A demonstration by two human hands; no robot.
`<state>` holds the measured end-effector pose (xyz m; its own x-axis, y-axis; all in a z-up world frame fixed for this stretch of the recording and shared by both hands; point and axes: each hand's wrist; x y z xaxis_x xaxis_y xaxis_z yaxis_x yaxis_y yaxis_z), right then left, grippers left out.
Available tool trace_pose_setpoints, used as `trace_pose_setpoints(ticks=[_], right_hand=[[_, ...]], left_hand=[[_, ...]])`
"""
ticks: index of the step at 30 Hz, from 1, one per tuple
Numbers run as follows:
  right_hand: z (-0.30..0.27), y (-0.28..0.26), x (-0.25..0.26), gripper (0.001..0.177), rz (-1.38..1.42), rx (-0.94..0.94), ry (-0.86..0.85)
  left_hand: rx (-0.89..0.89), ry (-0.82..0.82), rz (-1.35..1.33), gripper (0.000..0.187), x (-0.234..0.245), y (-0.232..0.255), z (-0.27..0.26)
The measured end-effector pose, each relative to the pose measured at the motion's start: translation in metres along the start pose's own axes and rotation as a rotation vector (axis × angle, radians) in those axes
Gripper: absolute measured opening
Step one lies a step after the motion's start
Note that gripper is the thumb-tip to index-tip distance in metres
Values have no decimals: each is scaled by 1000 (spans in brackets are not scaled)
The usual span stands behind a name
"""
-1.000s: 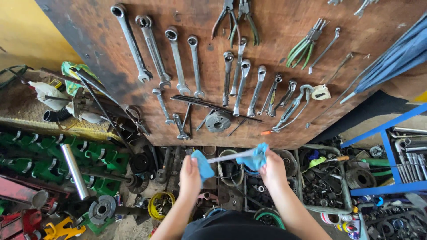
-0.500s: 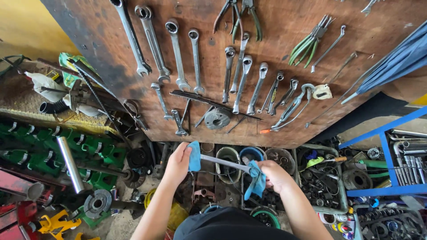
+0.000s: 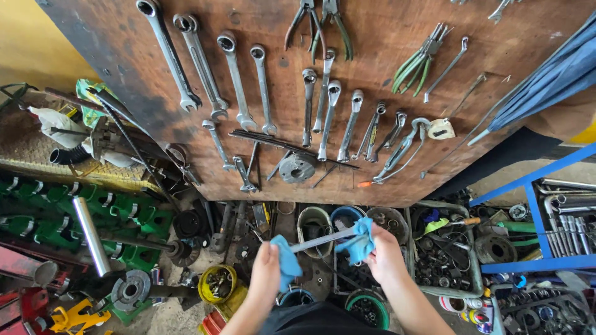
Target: The person wipes several wrenches with a blue cloth in a workshop. They pick up each wrench from a wall-mounted tool rack, wipe it thoroughly, and return it to the rack.
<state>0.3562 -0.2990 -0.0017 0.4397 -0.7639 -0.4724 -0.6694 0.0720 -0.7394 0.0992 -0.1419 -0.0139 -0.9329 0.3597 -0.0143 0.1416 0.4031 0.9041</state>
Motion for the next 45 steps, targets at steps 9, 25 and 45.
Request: trace_pose_setpoints(ticks=[9, 25, 45], right_hand=[[-22, -36, -18, 28, -410, -260, -47], [-24, -30, 48, 35, -349, -323, -209], [0, 2, 90, 22, -656, -356, -210]], left_hand=[[-727, -11, 295, 22, 19, 101, 13], [-339, -38, 241, 25, 3, 29, -11], [-342, -2, 340, 27, 1, 65, -27]])
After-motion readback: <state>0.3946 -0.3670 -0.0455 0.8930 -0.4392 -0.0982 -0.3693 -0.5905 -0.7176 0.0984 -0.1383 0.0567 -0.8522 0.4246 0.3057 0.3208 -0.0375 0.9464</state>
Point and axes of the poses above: each hand's wrist, its own z-axis towards the middle knuckle, its own x-axis out of the back of the hand, y = z × x, and after that the axes turned 5 degrees about y, right-handed
